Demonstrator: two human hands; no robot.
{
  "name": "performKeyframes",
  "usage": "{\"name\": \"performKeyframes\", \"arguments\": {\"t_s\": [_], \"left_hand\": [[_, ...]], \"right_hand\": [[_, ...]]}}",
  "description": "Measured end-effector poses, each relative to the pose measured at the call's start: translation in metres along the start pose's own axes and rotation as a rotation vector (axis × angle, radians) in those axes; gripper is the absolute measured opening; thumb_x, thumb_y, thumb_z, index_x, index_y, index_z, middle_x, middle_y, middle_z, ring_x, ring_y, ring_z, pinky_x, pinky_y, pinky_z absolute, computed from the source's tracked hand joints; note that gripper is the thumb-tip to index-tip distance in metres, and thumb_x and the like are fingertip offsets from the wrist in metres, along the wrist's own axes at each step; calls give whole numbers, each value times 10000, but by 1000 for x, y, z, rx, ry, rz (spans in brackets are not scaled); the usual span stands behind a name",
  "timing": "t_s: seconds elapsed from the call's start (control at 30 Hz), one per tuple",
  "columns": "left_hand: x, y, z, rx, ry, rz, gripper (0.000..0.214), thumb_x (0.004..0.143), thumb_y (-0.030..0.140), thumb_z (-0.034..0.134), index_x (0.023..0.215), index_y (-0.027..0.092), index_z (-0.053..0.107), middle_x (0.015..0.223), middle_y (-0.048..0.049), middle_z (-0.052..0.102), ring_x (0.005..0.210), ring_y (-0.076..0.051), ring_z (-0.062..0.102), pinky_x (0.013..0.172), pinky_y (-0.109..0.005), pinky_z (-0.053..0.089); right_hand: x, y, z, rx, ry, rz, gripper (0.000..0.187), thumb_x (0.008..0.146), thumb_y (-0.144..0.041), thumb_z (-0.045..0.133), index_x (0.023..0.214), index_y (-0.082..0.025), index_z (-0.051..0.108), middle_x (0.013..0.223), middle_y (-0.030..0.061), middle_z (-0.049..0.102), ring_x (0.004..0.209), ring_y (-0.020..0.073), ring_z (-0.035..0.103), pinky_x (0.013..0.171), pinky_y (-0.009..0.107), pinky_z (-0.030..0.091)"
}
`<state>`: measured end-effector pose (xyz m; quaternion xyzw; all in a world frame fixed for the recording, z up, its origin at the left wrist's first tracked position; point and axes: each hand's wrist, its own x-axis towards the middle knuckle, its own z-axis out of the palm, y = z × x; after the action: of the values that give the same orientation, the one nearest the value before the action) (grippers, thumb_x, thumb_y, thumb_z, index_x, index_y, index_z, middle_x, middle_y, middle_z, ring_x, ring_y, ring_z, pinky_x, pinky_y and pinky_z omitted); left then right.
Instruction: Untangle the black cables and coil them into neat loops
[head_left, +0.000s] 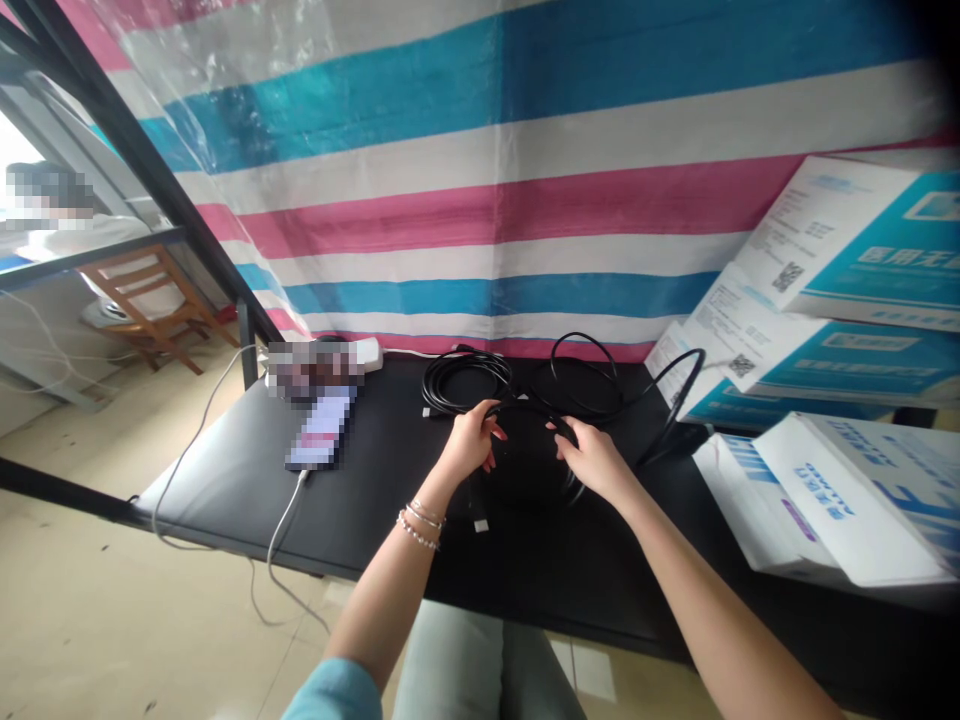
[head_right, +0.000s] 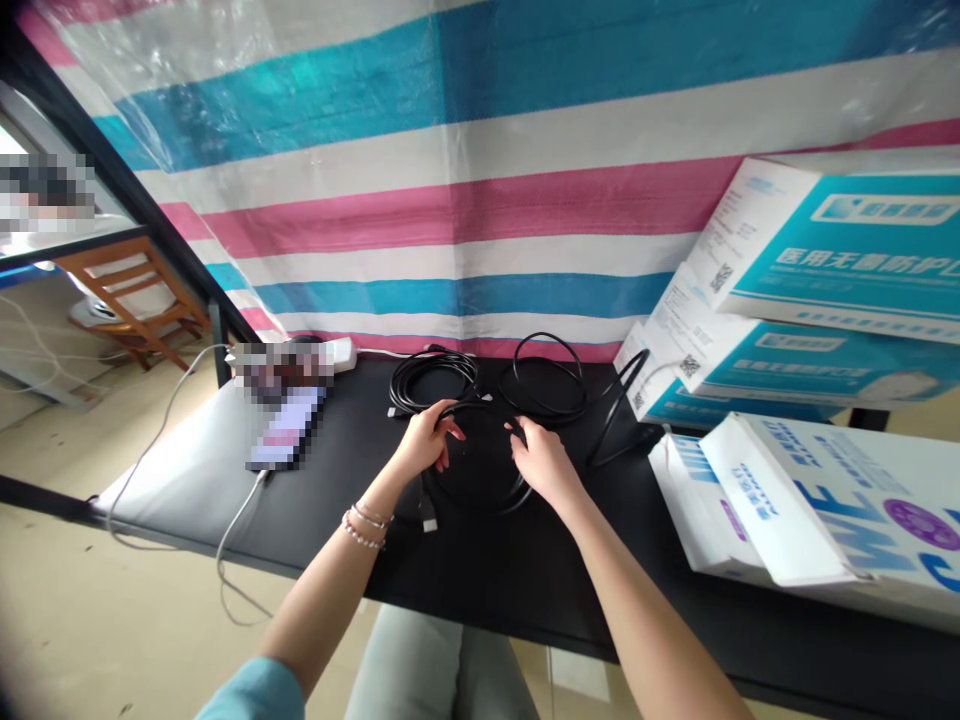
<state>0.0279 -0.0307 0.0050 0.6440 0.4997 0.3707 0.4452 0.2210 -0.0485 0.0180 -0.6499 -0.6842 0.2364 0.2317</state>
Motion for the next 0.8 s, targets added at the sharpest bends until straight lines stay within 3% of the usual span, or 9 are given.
{"name": "performKeyframes", "arguments": {"t_s": [0.13, 0.23, 0.43, 0.67, 0.8], "left_hand": [[1, 1, -1, -88, -43, -58, 243, 841, 187, 432, 1075, 132, 470, 635, -1, 621, 340, -57, 518, 335, -136, 428], [1, 1, -3, -144, -72, -93, 177, 818, 177, 481, 989, 130, 478, 553, 23, 577, 378, -78, 547, 372, -162, 468], [0, -2, 0, -166, -131, -115, 196, 854, 183, 410, 1046, 152, 430, 559, 37, 564, 343, -92, 540, 330, -167, 439], [1, -7, 4, -110, -143, -115, 344, 873, 205, 383, 1212, 152, 397, 608, 21, 585, 340, -72, 536, 330, -139, 417], [1, -5, 2, -102, -149, -81, 332, 851, 209, 426, 1177, 152, 439, 593, 21, 579, 376, -87, 558, 361, -172, 457]], "right_hand": [[0, 2, 1, 40, -86, 38, 306, 835, -139, 421, 1103, -150, 566, 638, 18, 655, 459, 123, 596, 549, 226, 460], [0, 2, 0, 87, -149, 42, 322, 841, -130, 410, 1132, -136, 546, 663, 22, 660, 397, 98, 567, 521, 213, 465], [1, 1, -3, 46, -159, 29, 397, 841, -115, 387, 1221, -113, 502, 801, 68, 684, 490, 117, 608, 543, 223, 478], [0, 3, 2, -157, 3, -46, 382, 802, -140, 496, 1178, -163, 558, 924, 102, 696, 848, 228, 662, 746, 286, 476], [-2, -1, -1, -136, -41, -7, 380, 823, -147, 456, 1189, -165, 555, 758, 67, 693, 718, 205, 671, 687, 269, 476]]}}
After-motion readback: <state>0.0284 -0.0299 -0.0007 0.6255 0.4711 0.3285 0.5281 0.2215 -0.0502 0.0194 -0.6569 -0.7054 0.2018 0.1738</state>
